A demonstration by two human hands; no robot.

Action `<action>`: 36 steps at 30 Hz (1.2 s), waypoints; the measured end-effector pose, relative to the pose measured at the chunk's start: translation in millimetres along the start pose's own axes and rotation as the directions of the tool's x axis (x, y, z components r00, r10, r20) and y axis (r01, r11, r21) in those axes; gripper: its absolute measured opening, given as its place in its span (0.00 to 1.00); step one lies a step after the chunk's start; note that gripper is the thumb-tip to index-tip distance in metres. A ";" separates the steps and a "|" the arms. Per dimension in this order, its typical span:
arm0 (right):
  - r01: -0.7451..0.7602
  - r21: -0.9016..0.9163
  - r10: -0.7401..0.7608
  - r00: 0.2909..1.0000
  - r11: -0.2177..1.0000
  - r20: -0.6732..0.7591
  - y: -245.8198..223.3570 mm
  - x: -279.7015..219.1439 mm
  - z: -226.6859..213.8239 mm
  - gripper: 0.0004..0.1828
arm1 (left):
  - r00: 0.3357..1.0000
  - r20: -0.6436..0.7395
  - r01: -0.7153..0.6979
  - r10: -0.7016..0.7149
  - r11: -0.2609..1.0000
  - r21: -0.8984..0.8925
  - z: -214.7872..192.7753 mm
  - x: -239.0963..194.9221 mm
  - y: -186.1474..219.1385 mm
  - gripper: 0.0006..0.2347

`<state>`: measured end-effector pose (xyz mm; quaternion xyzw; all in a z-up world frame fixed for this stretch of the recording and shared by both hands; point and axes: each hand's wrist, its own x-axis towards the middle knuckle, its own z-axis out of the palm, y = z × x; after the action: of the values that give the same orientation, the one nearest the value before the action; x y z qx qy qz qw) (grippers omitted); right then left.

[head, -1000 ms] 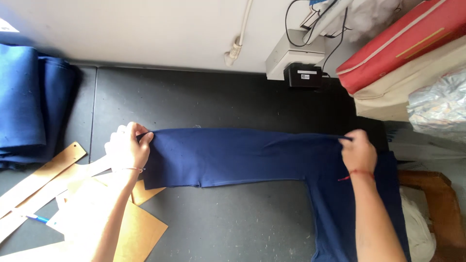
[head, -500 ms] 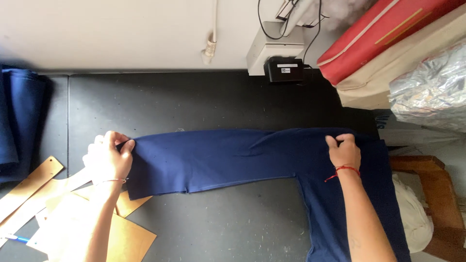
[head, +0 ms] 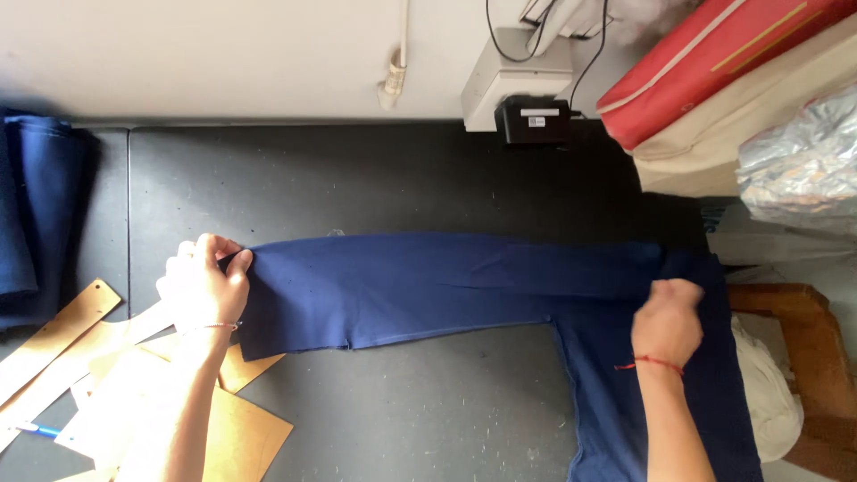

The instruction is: Cutting fabric pieces using cardboard patterns and an electric rotary cutter

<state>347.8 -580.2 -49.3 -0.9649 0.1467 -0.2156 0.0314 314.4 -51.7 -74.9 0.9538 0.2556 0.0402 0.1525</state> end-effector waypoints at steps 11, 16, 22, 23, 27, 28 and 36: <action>0.153 -0.125 -0.045 0.789 0.980 0.613 -50.6 61.7 6.8 0.14 | 1.000 0.006 -0.015 0.017 0.967 -0.256 -9.6 -1.9 2.0 0.06; 0.247 -0.063 -0.135 0.702 0.967 0.699 -62.2 74.5 13.9 0.11 | 0.999 -0.016 -0.037 0.035 0.983 -0.178 -10.5 -2.4 2.3 0.06; 0.306 -0.088 -0.195 0.775 0.948 0.601 -55.2 81.3 15.5 0.12 | 1.000 0.020 -0.011 0.011 1.000 -0.002 -5.3 0.3 -0.3 0.07; 0.296 -0.074 -0.220 0.834 0.952 0.505 -54.1 84.1 17.1 0.11 | 0.999 0.040 0.006 -0.006 1.000 -0.010 -9.2 0.4 2.1 0.06; 0.229 -0.152 -0.102 0.810 0.962 0.578 -53.3 81.5 48.8 0.11 | 1.000 0.025 0.010 -0.004 0.964 -0.267 -11.6 0.3 4.4 0.05; 0.220 -0.120 -0.120 0.829 0.968 0.547 -54.8 79.8 52.6 0.10 | 0.999 0.036 0.011 -0.005 0.986 -0.168 -6.9 2.0 0.2 0.06; 0.341 0.040 -0.301 0.763 0.939 0.572 -66.5 75.9 36.9 0.11 | 0.996 0.084 -0.007 0.017 0.993 -0.121 -10.5 4.8 -3.3 0.06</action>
<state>446.9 -539.3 -43.6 -0.9959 -0.0294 0.0857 0.0043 315.4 -43.8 -65.9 0.9452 0.2403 0.0160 0.2202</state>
